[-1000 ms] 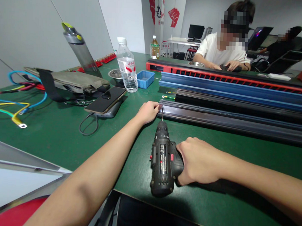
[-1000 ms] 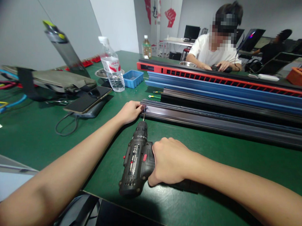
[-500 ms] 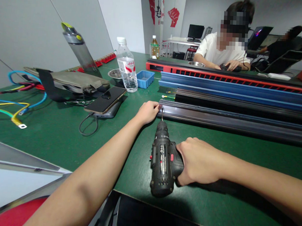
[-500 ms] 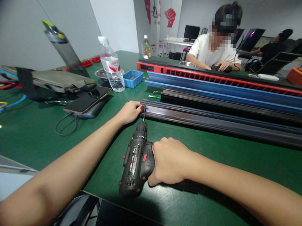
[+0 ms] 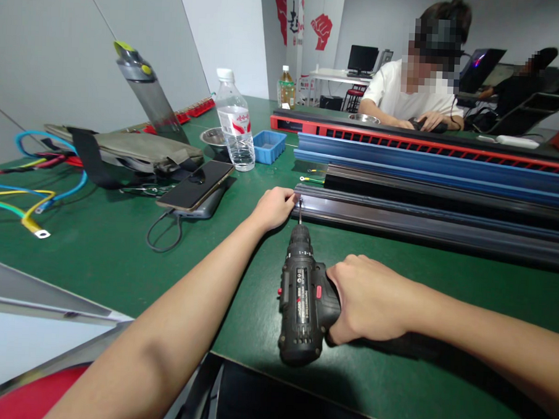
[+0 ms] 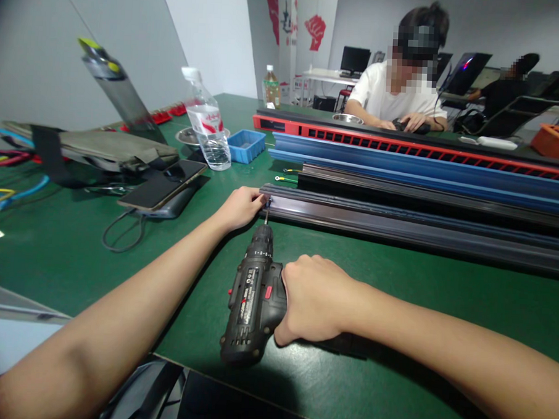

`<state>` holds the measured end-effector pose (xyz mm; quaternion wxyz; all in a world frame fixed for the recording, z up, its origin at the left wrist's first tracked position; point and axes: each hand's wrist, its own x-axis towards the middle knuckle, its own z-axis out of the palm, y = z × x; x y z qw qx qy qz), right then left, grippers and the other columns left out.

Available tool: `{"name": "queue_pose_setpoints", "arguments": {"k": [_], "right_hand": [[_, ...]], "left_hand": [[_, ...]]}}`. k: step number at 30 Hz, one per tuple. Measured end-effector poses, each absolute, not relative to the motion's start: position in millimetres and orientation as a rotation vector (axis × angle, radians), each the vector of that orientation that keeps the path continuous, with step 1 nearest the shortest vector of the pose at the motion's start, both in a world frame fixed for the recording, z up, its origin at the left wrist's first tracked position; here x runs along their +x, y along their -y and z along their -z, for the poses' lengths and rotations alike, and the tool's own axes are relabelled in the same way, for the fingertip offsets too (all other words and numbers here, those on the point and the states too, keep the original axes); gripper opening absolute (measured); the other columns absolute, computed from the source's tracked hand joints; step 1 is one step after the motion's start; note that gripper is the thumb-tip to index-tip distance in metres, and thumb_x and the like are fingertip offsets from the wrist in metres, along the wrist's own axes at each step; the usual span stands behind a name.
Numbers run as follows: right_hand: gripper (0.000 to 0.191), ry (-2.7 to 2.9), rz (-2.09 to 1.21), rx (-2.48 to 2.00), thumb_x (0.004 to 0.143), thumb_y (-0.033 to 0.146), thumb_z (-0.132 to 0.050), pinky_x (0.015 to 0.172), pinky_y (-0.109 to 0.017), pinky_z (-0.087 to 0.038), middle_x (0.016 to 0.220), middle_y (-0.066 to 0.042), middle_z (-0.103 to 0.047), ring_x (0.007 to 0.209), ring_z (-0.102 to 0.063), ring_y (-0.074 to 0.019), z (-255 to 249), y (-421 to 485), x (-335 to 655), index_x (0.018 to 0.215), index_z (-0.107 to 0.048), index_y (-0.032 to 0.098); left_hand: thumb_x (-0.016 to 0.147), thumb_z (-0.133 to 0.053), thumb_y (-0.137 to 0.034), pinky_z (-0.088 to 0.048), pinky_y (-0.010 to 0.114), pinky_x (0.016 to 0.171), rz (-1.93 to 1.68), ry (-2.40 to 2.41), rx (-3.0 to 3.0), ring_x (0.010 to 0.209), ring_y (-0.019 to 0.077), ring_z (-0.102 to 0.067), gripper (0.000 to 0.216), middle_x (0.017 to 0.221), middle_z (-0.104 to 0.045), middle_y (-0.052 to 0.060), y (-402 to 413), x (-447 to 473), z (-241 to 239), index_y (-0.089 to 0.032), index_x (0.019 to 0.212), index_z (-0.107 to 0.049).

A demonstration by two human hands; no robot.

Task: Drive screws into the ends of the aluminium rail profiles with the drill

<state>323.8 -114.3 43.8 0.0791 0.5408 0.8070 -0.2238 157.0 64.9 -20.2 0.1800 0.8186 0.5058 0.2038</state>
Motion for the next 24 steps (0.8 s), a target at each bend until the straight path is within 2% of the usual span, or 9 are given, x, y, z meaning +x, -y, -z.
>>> {"name": "queue_pose_setpoints", "arguments": {"k": [8,15,24], "right_hand": [[0.032,-2.405,0.688,1.604,0.054,0.049,-0.071,0.048,-0.026,-0.034,0.063,-0.004,-0.066,0.055,-0.058,-0.0180,-45.1,113.7,322.4,0.067,-0.067,0.021],[0.033,-2.422,0.671,1.608,0.053,0.051,-0.071,0.047,-0.026,-0.032,0.059,-0.003,-0.064,0.052,-0.056,-0.0170,-44.7,115.0,322.4,0.066,-0.065,0.021],[0.035,-2.389,0.670,1.594,0.055,0.050,-0.071,0.048,-0.027,-0.033,0.067,-0.006,-0.069,0.058,-0.061,-0.0199,-44.1,113.6,323.7,0.072,-0.070,0.020]], "left_hand": [[0.094,-0.044,-0.033,-0.034,0.025,0.060,-0.593,-1.410,2.314,0.065,0.0174,-0.054,0.038,0.074,-0.070,0.007,-65.1,156.5,20.5,-0.013,0.082,-0.074],[0.093,-0.044,-0.033,-0.036,0.026,0.063,-0.572,-1.424,2.315,0.067,0.0186,-0.056,0.039,0.074,-0.069,0.008,-64.7,157.1,19.7,-0.012,0.082,-0.074],[0.094,-0.044,-0.033,-0.036,0.026,0.064,-0.582,-1.407,2.302,0.068,0.0190,-0.056,0.038,0.075,-0.069,0.008,-63.7,157.2,18.6,-0.013,0.082,-0.074]]}}
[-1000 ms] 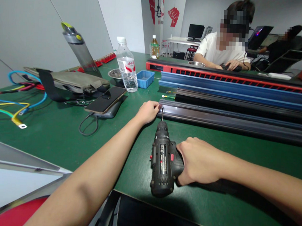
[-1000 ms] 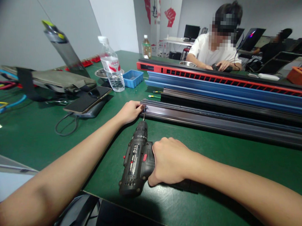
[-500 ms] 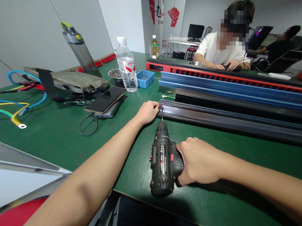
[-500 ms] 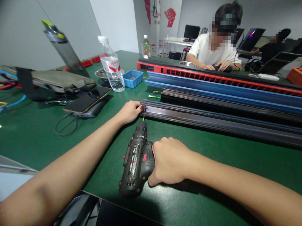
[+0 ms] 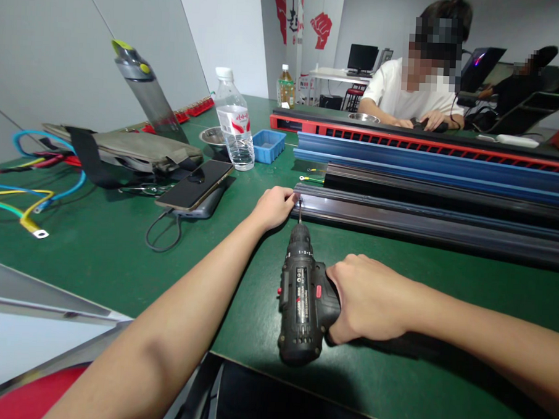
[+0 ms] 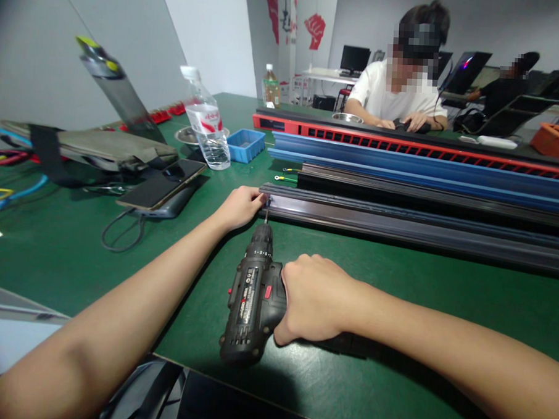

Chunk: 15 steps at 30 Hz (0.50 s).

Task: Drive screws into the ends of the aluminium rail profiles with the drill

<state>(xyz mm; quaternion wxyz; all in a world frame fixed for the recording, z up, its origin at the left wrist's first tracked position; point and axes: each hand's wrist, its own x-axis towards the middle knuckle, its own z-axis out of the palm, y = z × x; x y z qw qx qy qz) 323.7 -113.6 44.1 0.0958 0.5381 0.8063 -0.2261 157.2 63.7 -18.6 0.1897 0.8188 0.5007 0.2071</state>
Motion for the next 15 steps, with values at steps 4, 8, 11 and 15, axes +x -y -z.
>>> {"name": "queue_pose_setpoints", "arguments": {"k": [4,8,11,15], "right_hand": [[0.035,-2.399,0.668,1.597,0.055,0.051,-0.071,0.048,-0.027,-0.033,0.065,-0.005,-0.068,0.057,-0.060,-0.0192,-45.3,113.5,323.0,0.070,-0.069,0.020],[0.035,-2.382,0.666,1.597,0.055,0.051,-0.071,0.048,-0.026,-0.034,0.066,-0.005,-0.068,0.057,-0.061,-0.0196,-46.2,113.9,322.1,0.071,-0.069,0.020],[0.035,-2.369,0.677,1.593,0.056,0.051,-0.071,0.049,-0.027,-0.034,0.069,-0.007,-0.070,0.060,-0.063,-0.0207,-45.8,114.0,322.3,0.073,-0.070,0.020],[0.035,-2.378,0.684,1.590,0.056,0.051,-0.071,0.049,-0.027,-0.034,0.068,-0.006,-0.069,0.059,-0.062,-0.0201,-45.6,113.8,322.7,0.072,-0.070,0.020]], "left_hand": [[0.094,-0.044,-0.033,-0.036,0.026,0.064,-0.575,-1.405,2.301,0.068,0.0192,-0.056,0.038,0.075,-0.070,0.008,-63.3,157.1,18.0,-0.013,0.083,-0.075],[0.093,-0.044,-0.033,-0.037,0.026,0.064,-0.582,-1.406,2.301,0.068,0.0195,-0.057,0.038,0.075,-0.070,0.008,-64.0,156.9,18.7,-0.013,0.083,-0.075],[0.093,-0.044,-0.033,-0.036,0.025,0.062,-0.600,-1.390,2.311,0.066,0.0185,-0.055,0.038,0.072,-0.069,0.007,-64.8,156.5,19.7,-0.013,0.082,-0.074],[0.094,-0.045,-0.033,-0.035,0.025,0.062,-0.593,-1.400,2.312,0.066,0.0181,-0.055,0.038,0.072,-0.069,0.007,-64.6,156.5,19.6,-0.013,0.080,-0.073]]}}
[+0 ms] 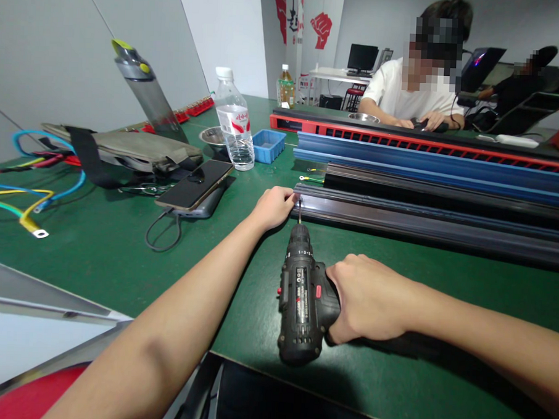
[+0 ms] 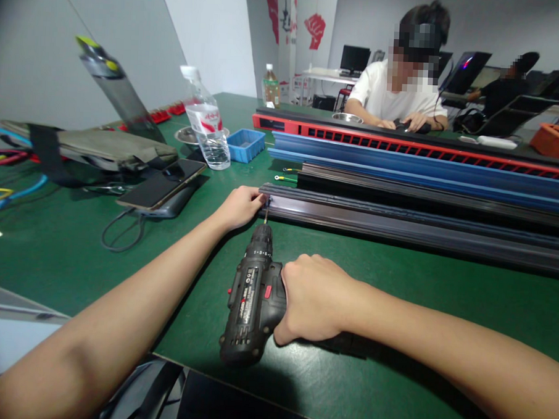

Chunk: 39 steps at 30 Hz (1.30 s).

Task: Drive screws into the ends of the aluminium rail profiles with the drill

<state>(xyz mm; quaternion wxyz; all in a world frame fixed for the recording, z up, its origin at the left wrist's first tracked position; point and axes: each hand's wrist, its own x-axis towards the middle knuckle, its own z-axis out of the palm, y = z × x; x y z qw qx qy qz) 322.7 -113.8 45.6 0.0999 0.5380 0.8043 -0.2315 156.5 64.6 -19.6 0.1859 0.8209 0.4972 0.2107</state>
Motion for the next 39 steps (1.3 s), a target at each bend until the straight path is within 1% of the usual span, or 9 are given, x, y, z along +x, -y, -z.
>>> {"name": "queue_pose_setpoints", "arguments": {"k": [4,9,18,24,27,30,34,39], "right_hand": [[0.034,-2.407,0.677,1.601,0.054,0.051,-0.072,0.047,-0.026,-0.033,0.062,-0.004,-0.066,0.054,-0.059,-0.0186,-45.9,113.5,322.4,0.068,-0.068,0.020],[0.036,-2.397,0.659,1.597,0.055,0.051,-0.071,0.049,-0.027,-0.034,0.068,-0.007,-0.070,0.059,-0.062,-0.0205,-44.7,113.7,322.6,0.072,-0.070,0.020],[0.035,-2.376,0.677,1.592,0.056,0.051,-0.071,0.050,-0.027,-0.035,0.069,-0.006,-0.070,0.060,-0.063,-0.0207,-44.1,114.3,323.5,0.073,-0.071,0.020],[0.034,-2.405,0.681,1.597,0.055,0.051,-0.071,0.048,-0.027,-0.034,0.064,-0.005,-0.067,0.056,-0.059,-0.0188,-44.8,114.0,321.8,0.070,-0.069,0.020],[0.034,-2.399,0.684,1.599,0.055,0.050,-0.071,0.049,-0.027,-0.033,0.066,-0.005,-0.068,0.057,-0.059,-0.0188,-45.7,113.9,321.8,0.071,-0.069,0.020],[0.033,-2.398,0.687,1.608,0.054,0.050,-0.071,0.048,-0.027,-0.033,0.062,-0.004,-0.066,0.054,-0.057,-0.0175,-46.3,114.0,322.3,0.068,-0.067,0.020],[0.032,-2.407,0.680,1.612,0.053,0.050,-0.071,0.047,-0.026,-0.032,0.059,-0.003,-0.063,0.051,-0.054,-0.0160,-45.6,114.5,322.7,0.065,-0.065,0.021],[0.033,-2.416,0.678,1.609,0.053,0.051,-0.071,0.047,-0.026,-0.032,0.059,-0.002,-0.062,0.050,-0.053,-0.0159,-44.0,114.7,322.9,0.066,-0.065,0.021]], "left_hand": [[0.094,-0.044,-0.032,-0.034,0.025,0.062,-0.582,-1.412,2.313,0.067,0.0180,-0.054,0.037,0.074,-0.069,0.008,-64.3,157.1,19.2,-0.013,0.079,-0.073],[0.094,-0.045,-0.033,-0.034,0.025,0.062,-0.590,-1.410,2.319,0.064,0.0175,-0.053,0.037,0.072,-0.069,0.007,-65.5,156.8,20.7,-0.013,0.080,-0.073],[0.094,-0.045,-0.032,-0.037,0.026,0.065,-0.585,-1.419,2.308,0.070,0.0201,-0.059,0.037,0.076,-0.071,0.009,-63.3,157.2,18.4,-0.013,0.082,-0.075],[0.093,-0.043,-0.034,-0.037,0.027,0.065,-0.579,-1.419,2.308,0.069,0.0206,-0.058,0.038,0.076,-0.070,0.009,-63.9,157.0,19.0,-0.014,0.081,-0.074],[0.092,-0.043,-0.034,-0.037,0.028,0.065,-0.590,-1.412,2.295,0.067,0.0201,-0.056,0.038,0.072,-0.068,0.008,-64.1,156.7,19.1,-0.014,0.078,-0.073],[0.092,-0.043,-0.034,-0.037,0.028,0.065,-0.596,-1.407,2.287,0.065,0.0193,-0.054,0.038,0.070,-0.066,0.008,-64.1,156.8,19.1,-0.014,0.077,-0.072],[0.092,-0.043,-0.034,-0.035,0.027,0.063,-0.581,-1.411,2.301,0.067,0.0188,-0.054,0.038,0.072,-0.067,0.008,-64.5,156.9,19.6,-0.013,0.079,-0.072],[0.093,-0.044,-0.032,-0.034,0.026,0.062,-0.582,-1.411,2.318,0.067,0.0186,-0.055,0.037,0.075,-0.068,0.008,-65.2,156.7,20.7,-0.013,0.080,-0.073]]}}
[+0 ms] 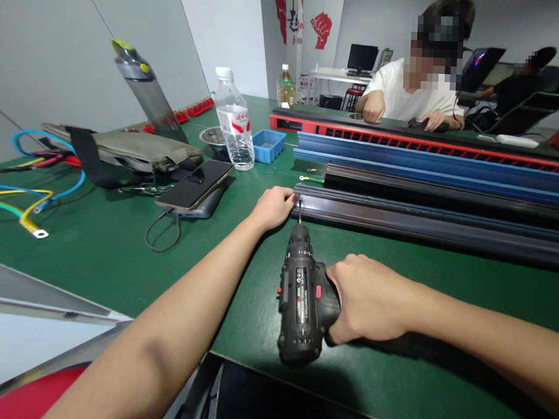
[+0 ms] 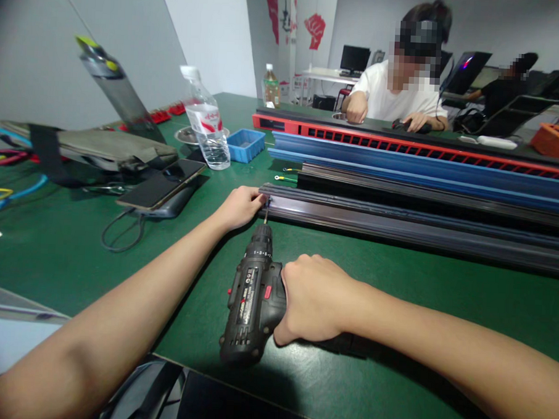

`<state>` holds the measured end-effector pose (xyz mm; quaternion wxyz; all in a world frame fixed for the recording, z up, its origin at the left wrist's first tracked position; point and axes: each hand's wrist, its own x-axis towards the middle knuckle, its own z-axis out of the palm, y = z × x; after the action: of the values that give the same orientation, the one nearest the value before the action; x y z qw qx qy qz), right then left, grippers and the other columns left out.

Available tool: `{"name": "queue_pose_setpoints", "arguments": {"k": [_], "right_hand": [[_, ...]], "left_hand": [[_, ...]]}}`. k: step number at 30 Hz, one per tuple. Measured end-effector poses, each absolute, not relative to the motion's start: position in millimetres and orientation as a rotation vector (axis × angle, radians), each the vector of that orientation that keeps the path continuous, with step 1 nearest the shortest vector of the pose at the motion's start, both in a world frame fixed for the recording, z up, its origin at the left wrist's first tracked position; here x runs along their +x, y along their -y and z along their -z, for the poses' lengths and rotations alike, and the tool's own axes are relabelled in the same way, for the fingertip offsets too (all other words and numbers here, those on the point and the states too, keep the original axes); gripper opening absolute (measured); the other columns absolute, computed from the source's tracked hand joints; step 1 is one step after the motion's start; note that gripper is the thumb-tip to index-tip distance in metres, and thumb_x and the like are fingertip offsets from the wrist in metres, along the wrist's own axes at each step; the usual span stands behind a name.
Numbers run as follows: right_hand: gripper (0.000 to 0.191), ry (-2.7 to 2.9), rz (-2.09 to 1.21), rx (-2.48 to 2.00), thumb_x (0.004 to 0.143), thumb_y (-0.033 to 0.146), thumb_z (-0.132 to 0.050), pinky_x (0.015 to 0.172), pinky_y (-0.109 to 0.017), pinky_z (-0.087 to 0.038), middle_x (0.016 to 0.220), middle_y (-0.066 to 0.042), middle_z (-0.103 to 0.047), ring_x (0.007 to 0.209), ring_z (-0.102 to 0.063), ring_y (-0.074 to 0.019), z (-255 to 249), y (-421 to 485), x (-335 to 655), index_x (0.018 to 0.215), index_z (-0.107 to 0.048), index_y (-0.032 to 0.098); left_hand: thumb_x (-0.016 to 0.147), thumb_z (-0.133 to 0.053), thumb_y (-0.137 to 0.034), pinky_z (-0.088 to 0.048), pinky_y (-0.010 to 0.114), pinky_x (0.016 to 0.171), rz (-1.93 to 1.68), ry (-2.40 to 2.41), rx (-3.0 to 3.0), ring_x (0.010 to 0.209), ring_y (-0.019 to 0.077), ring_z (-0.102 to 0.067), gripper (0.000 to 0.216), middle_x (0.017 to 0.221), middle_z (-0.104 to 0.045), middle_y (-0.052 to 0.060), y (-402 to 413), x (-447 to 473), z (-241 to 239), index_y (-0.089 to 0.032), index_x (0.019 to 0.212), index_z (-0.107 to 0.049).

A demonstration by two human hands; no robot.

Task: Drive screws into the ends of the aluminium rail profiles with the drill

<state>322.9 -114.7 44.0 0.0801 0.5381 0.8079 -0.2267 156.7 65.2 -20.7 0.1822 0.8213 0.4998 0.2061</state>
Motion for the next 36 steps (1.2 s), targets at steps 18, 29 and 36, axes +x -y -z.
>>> {"name": "queue_pose_setpoints", "arguments": {"k": [18,29,36], "right_hand": [[0.032,-2.420,0.683,1.604,0.054,0.050,-0.071,0.046,-0.026,-0.032,0.058,-0.002,-0.062,0.050,-0.052,-0.0153,-43.9,113.6,323.2,0.066,-0.065,0.021],[0.032,-2.443,0.665,1.595,0.054,0.050,-0.071,0.046,-0.025,-0.031,0.057,-0.002,-0.062,0.050,-0.052,-0.0151,-43.1,114.0,323.7,0.065,-0.064,0.021],[0.032,-2.440,0.676,1.600,0.053,0.050,-0.071,0.046,-0.026,-0.031,0.057,-0.001,-0.062,0.049,-0.051,-0.0147,-43.3,113.8,323.3,0.065,-0.064,0.021]], "left_hand": [[0.093,-0.044,-0.033,-0.031,0.026,0.061,-0.587,-1.411,2.302,0.063,0.0166,-0.049,0.036,0.069,-0.063,0.006,-63.3,157.1,19.6,-0.014,0.075,-0.068],[0.091,-0.046,-0.033,-0.032,0.026,0.062,-0.619,-1.392,2.267,0.061,0.0165,-0.047,0.035,0.064,-0.060,0.005,-64.1,157.6,19.6,-0.014,0.071,-0.067],[0.092,-0.044,-0.033,-0.031,0.026,0.061,-0.585,-1.403,2.305,0.063,0.0168,-0.049,0.035,0.069,-0.063,0.006,-64.4,157.2,19.4,-0.014,0.074,-0.069]]}}
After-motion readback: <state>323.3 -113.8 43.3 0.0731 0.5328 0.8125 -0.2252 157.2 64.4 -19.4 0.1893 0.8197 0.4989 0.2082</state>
